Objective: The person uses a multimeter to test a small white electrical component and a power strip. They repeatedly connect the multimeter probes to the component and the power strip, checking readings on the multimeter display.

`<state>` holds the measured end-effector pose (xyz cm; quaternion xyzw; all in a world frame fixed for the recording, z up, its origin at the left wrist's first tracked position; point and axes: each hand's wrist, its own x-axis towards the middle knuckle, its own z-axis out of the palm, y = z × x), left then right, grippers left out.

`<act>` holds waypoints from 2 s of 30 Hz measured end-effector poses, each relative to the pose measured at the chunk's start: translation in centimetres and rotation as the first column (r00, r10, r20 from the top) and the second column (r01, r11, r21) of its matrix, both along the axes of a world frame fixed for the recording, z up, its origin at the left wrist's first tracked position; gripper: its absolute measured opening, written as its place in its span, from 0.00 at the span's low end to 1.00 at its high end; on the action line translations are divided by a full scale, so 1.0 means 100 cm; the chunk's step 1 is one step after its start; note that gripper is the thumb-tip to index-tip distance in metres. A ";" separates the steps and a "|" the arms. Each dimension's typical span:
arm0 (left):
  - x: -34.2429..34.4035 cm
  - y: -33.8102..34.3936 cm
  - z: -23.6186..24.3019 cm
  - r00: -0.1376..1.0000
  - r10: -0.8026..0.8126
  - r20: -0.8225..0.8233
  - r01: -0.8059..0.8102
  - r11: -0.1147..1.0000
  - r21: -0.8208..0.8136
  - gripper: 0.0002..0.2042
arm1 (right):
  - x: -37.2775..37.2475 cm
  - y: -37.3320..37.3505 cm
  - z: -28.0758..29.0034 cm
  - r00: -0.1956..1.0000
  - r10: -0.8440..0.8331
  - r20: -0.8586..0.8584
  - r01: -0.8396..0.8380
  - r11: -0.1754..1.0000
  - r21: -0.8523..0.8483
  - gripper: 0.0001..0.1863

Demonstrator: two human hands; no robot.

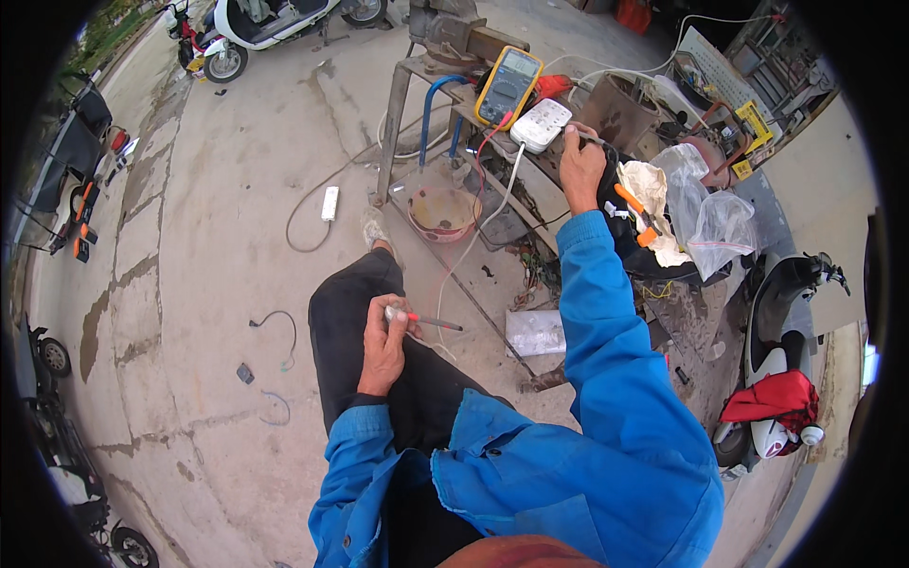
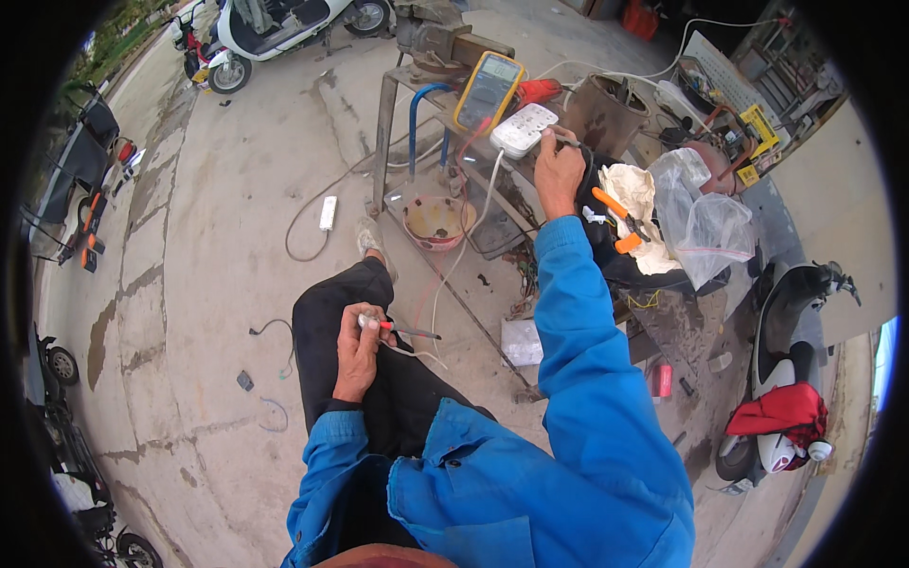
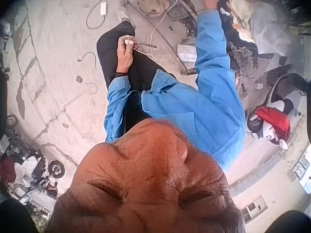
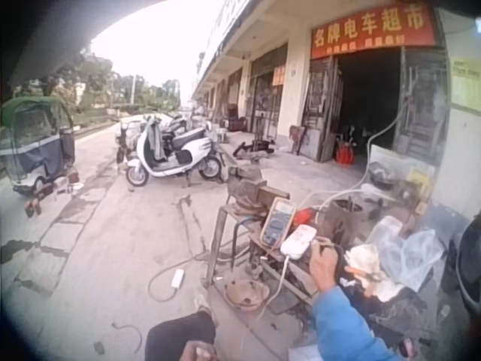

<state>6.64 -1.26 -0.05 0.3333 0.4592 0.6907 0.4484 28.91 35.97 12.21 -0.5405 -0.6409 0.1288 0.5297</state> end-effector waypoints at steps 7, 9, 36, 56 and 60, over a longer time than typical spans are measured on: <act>-0.003 0.000 -0.004 1.000 -0.009 0.024 0.009 1.000 0.009 0.07 | 0.004 0.036 -0.007 0.989 -0.010 0.148 0.014 0.999 -0.029 0.19; -0.005 -0.001 -0.004 1.000 -0.008 0.024 0.008 1.000 0.007 0.07 | 0.004 0.041 -0.008 0.981 -0.010 0.195 0.019 0.999 -0.048 0.21; -0.007 0.002 -0.008 0.996 -0.023 0.082 0.020 0.999 0.031 0.09 | -0.005 0.077 -0.010 0.732 0.040 0.680 -0.097 0.994 0.047 0.19; -0.015 -0.023 -0.001 0.990 -0.052 -0.133 0.059 0.997 0.050 0.11 | 0.048 0.216 -0.051 0.472 0.015 0.882 -0.111 0.993 0.043 0.22; -0.015 -0.024 -0.005 0.991 -0.051 -0.125 0.057 0.997 0.046 0.11 | 0.047 0.216 -0.052 0.487 0.027 0.873 -0.114 0.993 0.033 0.22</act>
